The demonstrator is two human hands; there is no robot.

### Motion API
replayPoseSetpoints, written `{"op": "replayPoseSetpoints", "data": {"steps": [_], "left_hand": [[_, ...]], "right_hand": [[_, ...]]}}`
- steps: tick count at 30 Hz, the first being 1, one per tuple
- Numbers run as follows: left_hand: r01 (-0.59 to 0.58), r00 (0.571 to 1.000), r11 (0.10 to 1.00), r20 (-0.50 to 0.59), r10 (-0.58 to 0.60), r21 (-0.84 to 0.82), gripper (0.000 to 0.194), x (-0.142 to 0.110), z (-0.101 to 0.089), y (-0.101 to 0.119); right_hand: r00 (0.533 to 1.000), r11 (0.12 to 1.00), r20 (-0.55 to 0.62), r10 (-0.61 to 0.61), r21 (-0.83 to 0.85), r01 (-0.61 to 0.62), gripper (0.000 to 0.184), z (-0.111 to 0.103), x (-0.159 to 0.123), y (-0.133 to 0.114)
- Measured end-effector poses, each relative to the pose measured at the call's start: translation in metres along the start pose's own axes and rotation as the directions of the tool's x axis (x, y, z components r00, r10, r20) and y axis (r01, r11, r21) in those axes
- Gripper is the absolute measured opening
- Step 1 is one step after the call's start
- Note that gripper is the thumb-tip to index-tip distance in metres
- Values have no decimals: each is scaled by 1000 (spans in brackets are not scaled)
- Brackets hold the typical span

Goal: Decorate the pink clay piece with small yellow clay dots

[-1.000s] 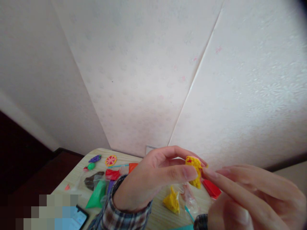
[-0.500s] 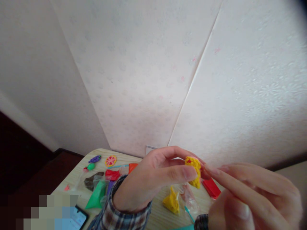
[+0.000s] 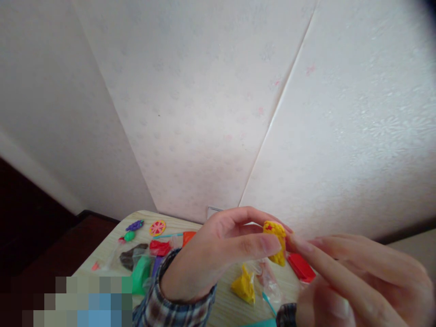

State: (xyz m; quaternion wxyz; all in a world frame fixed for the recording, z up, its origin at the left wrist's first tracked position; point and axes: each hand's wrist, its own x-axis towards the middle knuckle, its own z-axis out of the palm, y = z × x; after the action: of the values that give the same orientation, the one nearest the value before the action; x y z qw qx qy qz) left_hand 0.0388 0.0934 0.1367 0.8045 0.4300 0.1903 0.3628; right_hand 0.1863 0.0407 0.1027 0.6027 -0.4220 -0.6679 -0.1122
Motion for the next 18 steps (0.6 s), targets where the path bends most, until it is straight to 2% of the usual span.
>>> {"op": "replayPoseSetpoints", "data": {"steps": [4, 13, 18], "left_hand": [[9, 1000, 1000, -18, -9, 12, 33, -1, -1, 0], [12, 1000, 1000, -27, -13, -12, 35, 0, 0, -1], [13, 1000, 1000, -28, -13, 4, 38, 0, -1, -2]], "right_hand": [[985, 978, -6, -173, -118, 171, 44, 3, 1, 5], [988, 978, -9, -155, -141, 152, 49, 7, 1, 4], [975, 960, 6, -222, -174, 220, 45, 4, 1, 9]]}}
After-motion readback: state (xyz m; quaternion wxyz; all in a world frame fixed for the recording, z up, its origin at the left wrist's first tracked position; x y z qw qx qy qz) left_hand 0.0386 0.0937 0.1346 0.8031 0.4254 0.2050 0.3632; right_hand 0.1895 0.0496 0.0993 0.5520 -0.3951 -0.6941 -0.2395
